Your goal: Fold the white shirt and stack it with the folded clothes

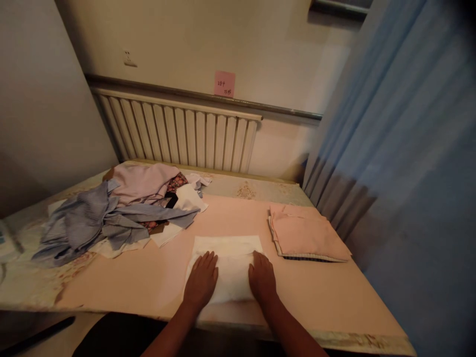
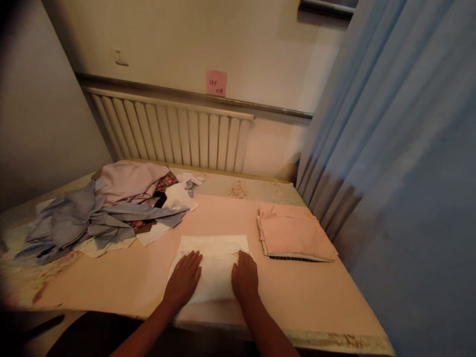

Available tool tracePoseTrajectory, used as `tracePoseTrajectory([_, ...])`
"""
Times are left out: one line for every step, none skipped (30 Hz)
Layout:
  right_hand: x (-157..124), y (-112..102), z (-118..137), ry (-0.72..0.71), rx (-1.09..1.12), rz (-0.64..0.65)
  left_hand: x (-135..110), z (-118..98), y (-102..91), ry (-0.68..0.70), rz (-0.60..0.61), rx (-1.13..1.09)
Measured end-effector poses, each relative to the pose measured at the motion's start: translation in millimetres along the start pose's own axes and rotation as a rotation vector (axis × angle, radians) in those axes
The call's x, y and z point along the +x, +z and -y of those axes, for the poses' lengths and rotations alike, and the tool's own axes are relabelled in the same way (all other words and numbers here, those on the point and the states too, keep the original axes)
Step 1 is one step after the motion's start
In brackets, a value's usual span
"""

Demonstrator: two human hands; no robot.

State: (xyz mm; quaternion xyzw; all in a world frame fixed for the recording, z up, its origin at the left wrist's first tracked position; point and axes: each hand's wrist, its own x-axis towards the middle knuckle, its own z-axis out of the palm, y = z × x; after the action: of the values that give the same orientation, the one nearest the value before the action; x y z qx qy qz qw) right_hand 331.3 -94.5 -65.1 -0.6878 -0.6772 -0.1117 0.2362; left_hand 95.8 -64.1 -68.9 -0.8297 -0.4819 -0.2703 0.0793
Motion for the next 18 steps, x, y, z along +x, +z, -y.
tracePoseTrajectory([0.2, -0.9, -0.2, -0.015, 0.000, 0.006, 0.0, 0.0, 0.0, -0.001, 0.001, 0.001])
tracePoseTrajectory([0.6, -2.1, -0.3, -0.030, -0.002, 0.016, 0.0, 0.0, 0.0, -0.002, 0.003, 0.005])
tracePoseTrajectory([1.2, -3.4, -0.3, -0.045, -0.005, 0.029, 0.0, -0.1, -0.2, -0.003, 0.008, 0.010])
tracePoseTrajectory([1.8, -4.6, -0.3, -0.056, -0.011, 0.043, 0.0, -0.4, -0.5, -0.004, 0.014, 0.016])
tracePoseTrajectory([2.6, -5.8, 0.0, -0.062, -0.019, 0.052, 0.1, -0.7, -0.8, -0.006, 0.021, 0.023])
tracePoseTrajectory([3.4, -6.8, 0.4, -0.061, -0.028, 0.059, 0.0, -1.1, -1.1, -0.008, 0.027, 0.028])
tracePoseTrajectory([4.2, -7.6, 1.0, -0.057, -0.038, 0.063, -0.1, -1.4, -1.3, -0.008, 0.033, 0.034])
tracePoseTrajectory([5.0, -8.3, 1.6, -0.049, -0.047, 0.063, -0.3, -1.6, -1.4, -0.008, 0.036, 0.038])
tracePoseTrajectory([5.7, -8.7, 2.3, -0.042, -0.054, 0.063, -0.7, -1.6, -1.3, -0.007, 0.035, 0.040])
tracePoseTrajectory([6.2, -8.9, 2.9, -0.036, -0.058, 0.062, -1.3, -1.4, -1.0, -0.005, 0.029, 0.040])
tracePoseTrajectory([6.5, -8.9, 3.4, -0.033, -0.060, 0.061, -2.1, -1.0, -0.5, -0.002, 0.022, 0.038])
tracePoseTrajectory([6.6, -8.8, 3.7, -0.032, -0.058, 0.059, -2.9, -0.4, 0.0, 0.001, 0.015, 0.036])
tracePoseTrajectory([6.5, -8.5, 3.8, -0.034, -0.055, 0.054, -3.7, 0.1, 0.4, 0.002, 0.012, 0.035])
tracePoseTrajectory([6.2, -8.2, 3.9, -0.036, -0.051, 0.049, -4.4, 0.4, 0.7, 0.001, 0.013, 0.036])
tracePoseTrajectory([5.8, -7.9, 3.9, -0.039, -0.047, 0.042, -4.8, 0.3, 0.7, -0.003, 0.018, 0.039])
tracePoseTrajectory([5.3, -7.6, 3.9, -0.041, -0.044, 0.035, -5.0, -0.4, 0.5, -0.012, 0.027, 0.045])
tracePoseTrajectory([4.7, -7.4, 3.9, -0.043, -0.043, 0.030, -4.7, -2.1, 0.2, -0.025, 0.036, 0.052])
tracePoseTrajectory([4.3, -7.3, 4.0, -0.042, -0.042, 0.027, -4.0, -4.7, -0.2, -0.038, 0.044, 0.059])
